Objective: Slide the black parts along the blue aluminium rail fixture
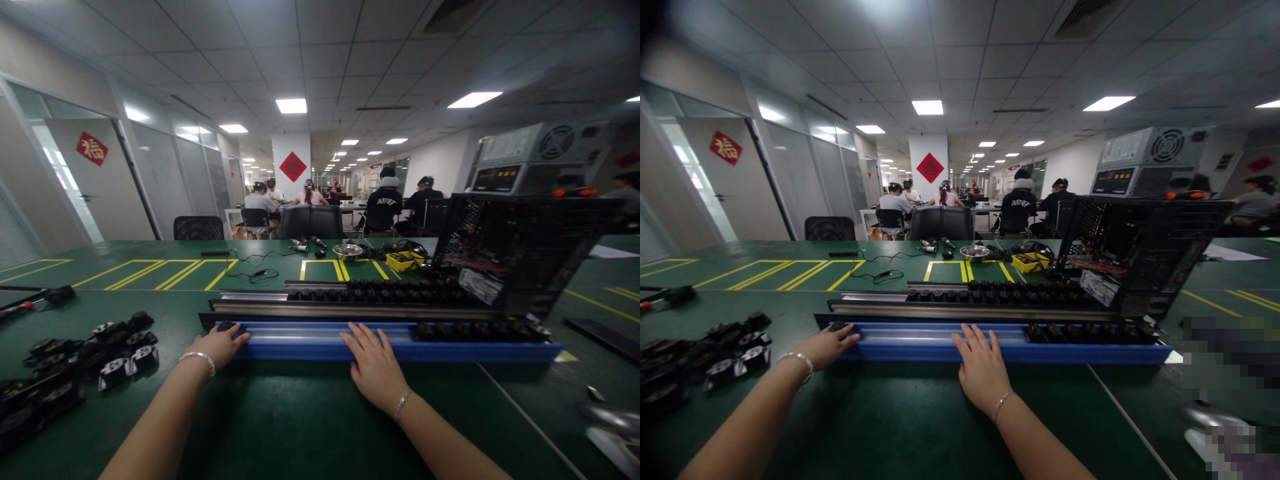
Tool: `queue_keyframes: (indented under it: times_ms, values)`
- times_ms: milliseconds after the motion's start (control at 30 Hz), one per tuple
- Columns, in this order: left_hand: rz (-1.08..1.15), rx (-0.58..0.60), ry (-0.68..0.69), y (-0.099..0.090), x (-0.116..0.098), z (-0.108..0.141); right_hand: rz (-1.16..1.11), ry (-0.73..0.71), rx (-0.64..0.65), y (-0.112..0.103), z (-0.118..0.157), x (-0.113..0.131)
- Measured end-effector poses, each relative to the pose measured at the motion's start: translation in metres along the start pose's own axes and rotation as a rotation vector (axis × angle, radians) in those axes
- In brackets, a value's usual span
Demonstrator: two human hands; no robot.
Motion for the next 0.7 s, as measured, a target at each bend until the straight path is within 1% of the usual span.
queue_keyframes:
  times_ms: [100,233,400,567,700]
  values:
    - [0.0,0.075,-0.032,0.006,0.007,-0.003,0.0,0.001,0.008,0.0,0.0,0.0]
    - [-0.004,0.086,-0.011,0.008,0.011,-0.005,0.005,-0.001,0.01,0.0,0.0,0.0]
    - [-0.052,0.079,0.022,0.007,0.012,-0.006,-0.007,-0.004,-0.002,0.0,0.0,0.0]
    - [-0.1,0.1,0.05,0.009,0.015,-0.007,-0.01,-0.004,0.001,0.0,0.0,0.0]
    - [-0.082,0.059,0.041,0.012,0.02,-0.01,-0.007,-0.003,-0.003,-0.001,0.0,0.0]
Point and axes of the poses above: each hand's wrist, its own z-axis away from the middle knuckle, its own y-axis out of the palm, x = y × z, the point moved 3 cm from there along -z, towards the middle knuckle, and after that the axes turned 9 degrees about y, right-handed, at the moved point
